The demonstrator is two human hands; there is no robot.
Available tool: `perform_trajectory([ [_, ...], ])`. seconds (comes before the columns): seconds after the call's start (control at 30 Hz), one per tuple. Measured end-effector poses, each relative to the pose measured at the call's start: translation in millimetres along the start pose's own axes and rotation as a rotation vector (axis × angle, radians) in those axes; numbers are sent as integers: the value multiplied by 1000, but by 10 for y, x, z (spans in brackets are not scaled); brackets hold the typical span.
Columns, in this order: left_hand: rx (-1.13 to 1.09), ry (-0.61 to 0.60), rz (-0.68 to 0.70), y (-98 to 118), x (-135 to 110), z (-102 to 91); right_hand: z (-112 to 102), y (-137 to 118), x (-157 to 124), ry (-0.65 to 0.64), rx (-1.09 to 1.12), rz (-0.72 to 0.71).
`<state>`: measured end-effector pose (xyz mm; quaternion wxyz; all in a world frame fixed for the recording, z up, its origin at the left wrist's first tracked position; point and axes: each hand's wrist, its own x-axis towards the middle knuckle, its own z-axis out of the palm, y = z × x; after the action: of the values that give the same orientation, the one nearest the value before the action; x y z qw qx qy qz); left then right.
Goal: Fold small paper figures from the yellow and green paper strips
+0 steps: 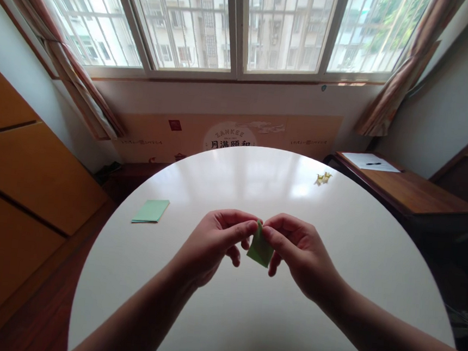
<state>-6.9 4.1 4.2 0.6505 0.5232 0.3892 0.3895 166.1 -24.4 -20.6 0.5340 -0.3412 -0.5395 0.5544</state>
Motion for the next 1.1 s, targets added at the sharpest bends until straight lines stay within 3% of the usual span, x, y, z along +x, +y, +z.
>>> perform_trajectory([
  [0.17, -42, -83, -58, -5, 29, -47, -6, 3, -10, -53, 51, 26],
  [0.3, -18, -110, -11, -12, 27, -48, -11, 11, -15, -74, 91, 40],
  [0.8, 234, 27, 159, 50, -16, 10, -12, 21, -10, -40, -8, 65],
  [1.1, 348, 38, 226, 57, -37, 22, -21, 42, 14, -22, -76, 56],
])
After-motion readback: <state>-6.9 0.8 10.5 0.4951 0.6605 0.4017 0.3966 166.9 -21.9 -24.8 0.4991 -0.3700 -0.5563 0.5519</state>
